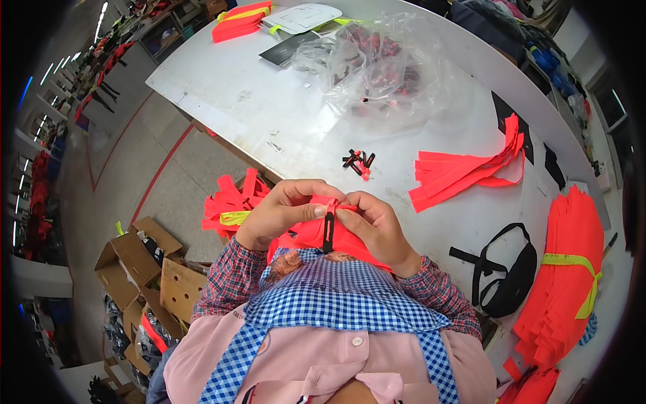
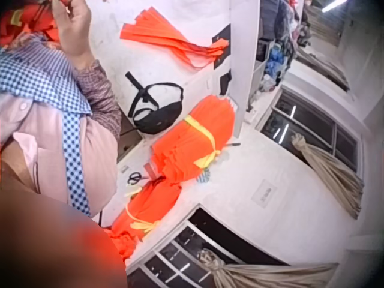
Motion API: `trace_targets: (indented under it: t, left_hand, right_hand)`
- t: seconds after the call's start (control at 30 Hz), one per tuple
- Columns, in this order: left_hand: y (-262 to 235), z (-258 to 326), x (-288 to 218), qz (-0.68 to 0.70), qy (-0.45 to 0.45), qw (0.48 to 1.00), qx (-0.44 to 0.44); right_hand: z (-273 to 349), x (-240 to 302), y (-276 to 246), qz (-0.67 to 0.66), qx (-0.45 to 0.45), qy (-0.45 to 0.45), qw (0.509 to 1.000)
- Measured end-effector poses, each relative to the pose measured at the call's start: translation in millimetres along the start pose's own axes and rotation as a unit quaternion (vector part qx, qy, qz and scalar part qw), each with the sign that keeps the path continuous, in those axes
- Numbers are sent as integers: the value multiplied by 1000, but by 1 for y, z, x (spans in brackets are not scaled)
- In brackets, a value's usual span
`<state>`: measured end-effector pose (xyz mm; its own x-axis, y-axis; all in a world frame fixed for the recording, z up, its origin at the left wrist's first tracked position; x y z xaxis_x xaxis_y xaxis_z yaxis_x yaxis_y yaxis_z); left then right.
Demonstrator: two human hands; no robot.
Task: Attaching black plastic clips onto bright pink fabric strips at a workbench.
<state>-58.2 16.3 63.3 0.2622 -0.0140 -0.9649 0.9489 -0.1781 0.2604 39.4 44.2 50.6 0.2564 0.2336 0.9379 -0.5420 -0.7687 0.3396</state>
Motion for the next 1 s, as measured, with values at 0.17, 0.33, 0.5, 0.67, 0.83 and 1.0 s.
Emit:
trace_targets:
  t: [0.17, 0.33, 0.5, 0.67, 0.83, 1.0]
  left_hand:
    - [-3, 2, 6, 23, -28, 999, -15]
    - [-1, 3, 5, 30, -25, 999, -6]
    - [2, 0, -4, -96, -2, 994, 46]
    - [14, 0, -16, -113, 27, 993, -13]
    - [0, 4, -17, -134, 12, 987, -92]
    - [4, 10, -26, -306, 16, 948, -81]
  right_hand:
    - [0, -1, 2, -38, 13, 9, 999]
    - [-3, -3, 3, -67, 24, 28, 997]
    - [-2, -9, 2, -90, 10, 48, 995]
    - [2, 30, -9, 136, -63, -173, 973]
    - [1, 42, -8, 114, -63, -192, 973]
    - [4, 43, -6, 164, -47, -219, 961]
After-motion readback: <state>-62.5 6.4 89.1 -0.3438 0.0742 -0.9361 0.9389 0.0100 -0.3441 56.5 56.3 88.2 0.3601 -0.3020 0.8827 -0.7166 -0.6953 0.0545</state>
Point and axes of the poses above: each hand's wrist, its own z-axis away from the middle knuckle, its own y-axis out of the palm, x = y × z, the point moved 10 cm from there along -z, towards the middle knuckle, and after that the axes turned 6 degrees about -z, right-handed, at the moved point
